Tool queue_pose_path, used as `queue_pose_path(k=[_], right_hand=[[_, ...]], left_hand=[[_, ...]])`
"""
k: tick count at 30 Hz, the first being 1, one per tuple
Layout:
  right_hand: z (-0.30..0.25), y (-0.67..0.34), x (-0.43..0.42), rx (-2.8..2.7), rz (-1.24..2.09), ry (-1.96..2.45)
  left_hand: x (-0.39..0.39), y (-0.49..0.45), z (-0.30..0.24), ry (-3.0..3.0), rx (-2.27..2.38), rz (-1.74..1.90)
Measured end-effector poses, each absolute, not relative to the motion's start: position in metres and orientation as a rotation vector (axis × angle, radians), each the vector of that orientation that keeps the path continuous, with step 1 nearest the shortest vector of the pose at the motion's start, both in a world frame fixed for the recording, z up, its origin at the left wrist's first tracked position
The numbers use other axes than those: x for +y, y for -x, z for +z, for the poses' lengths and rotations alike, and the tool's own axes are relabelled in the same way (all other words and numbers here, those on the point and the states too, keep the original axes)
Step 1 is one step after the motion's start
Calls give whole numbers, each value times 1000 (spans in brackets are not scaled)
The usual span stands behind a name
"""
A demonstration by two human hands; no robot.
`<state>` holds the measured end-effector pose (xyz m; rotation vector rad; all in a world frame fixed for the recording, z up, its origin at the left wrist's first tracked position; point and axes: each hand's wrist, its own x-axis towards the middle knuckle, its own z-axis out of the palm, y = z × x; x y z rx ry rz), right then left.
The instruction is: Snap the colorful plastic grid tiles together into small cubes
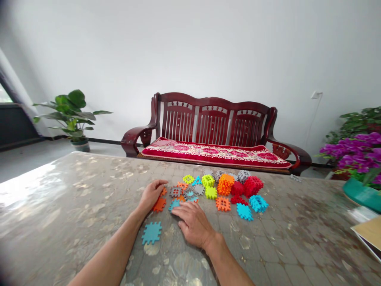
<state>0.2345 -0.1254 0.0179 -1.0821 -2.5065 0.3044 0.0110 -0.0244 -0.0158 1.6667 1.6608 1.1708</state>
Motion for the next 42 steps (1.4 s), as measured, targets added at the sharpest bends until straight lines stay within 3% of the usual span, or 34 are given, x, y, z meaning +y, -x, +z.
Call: queue_pose_path(k=[5,12,19,42], right_hand=[[20,-233,-127,-2378,202,1207],[21,-228,-131,-2534,322,1075],[11,-231,-123,-2378,116,1290],[22,-219,-124,-2453,45,1241]], left_hand=[[-27,-11,-12,-1701,1704,1105],[-28,-13,-10,-1700,1699,1102],[-24,-11,-16,-1696,1671,1123],[-26,-11,-14,-1708,1701,1086]])
